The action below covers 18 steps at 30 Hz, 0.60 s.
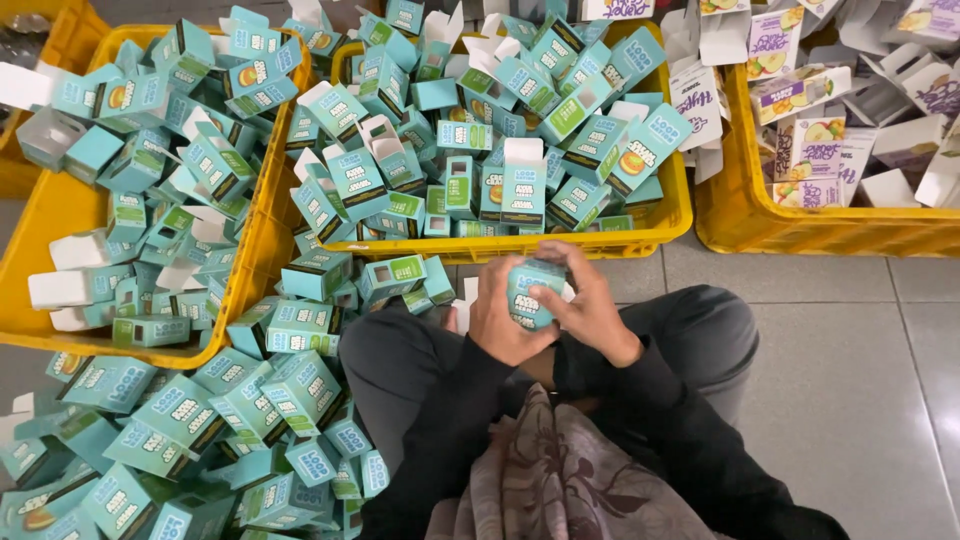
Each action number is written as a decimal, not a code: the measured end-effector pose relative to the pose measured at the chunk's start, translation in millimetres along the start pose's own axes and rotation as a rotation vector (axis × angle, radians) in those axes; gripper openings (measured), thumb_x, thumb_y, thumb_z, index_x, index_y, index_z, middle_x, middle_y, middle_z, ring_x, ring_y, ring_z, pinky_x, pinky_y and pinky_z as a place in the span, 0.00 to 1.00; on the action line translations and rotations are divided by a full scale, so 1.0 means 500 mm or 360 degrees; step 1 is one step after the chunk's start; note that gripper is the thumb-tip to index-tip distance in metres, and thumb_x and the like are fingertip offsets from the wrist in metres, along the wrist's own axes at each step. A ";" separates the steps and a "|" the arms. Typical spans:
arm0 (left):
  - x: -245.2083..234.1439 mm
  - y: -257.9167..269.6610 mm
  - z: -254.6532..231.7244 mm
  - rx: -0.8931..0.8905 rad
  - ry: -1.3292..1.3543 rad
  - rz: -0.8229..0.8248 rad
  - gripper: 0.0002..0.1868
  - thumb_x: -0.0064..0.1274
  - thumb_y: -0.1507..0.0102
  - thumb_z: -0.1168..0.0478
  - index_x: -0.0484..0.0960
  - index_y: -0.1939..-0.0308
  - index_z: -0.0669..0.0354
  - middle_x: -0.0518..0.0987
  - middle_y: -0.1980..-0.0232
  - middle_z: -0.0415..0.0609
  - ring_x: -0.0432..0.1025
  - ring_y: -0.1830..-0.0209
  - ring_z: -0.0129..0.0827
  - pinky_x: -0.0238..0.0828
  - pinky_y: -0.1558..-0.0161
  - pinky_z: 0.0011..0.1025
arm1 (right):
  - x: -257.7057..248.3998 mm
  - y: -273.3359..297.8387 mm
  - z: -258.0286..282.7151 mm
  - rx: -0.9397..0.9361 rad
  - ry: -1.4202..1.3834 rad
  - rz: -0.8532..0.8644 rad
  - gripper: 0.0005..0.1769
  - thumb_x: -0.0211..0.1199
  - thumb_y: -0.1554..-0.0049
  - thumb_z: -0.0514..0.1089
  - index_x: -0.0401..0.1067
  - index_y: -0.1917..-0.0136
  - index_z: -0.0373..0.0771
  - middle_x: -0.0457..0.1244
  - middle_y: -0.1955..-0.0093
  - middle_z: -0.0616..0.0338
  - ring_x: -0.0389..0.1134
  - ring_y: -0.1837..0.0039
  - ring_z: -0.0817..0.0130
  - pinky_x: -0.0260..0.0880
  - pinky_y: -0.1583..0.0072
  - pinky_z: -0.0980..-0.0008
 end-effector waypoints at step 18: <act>-0.648 0.126 0.350 -0.0540 -0.0342 -0.0956 0.42 0.57 0.30 0.66 0.45 0.20 0.63 0.52 0.21 0.74 0.60 0.25 0.64 0.56 0.28 0.51 | -0.194 0.113 -0.327 0.0596 0.1406 0.0431 0.26 0.63 0.44 0.44 0.71 0.33 0.44 0.65 0.32 0.54 0.71 0.47 0.53 0.72 0.43 0.60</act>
Point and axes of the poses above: each hand's wrist, its own y-axis away from the middle knuckle, its own x-axis out of the palm, z = x × y, the point moved 9 cm from there along -y, towards the middle knuckle
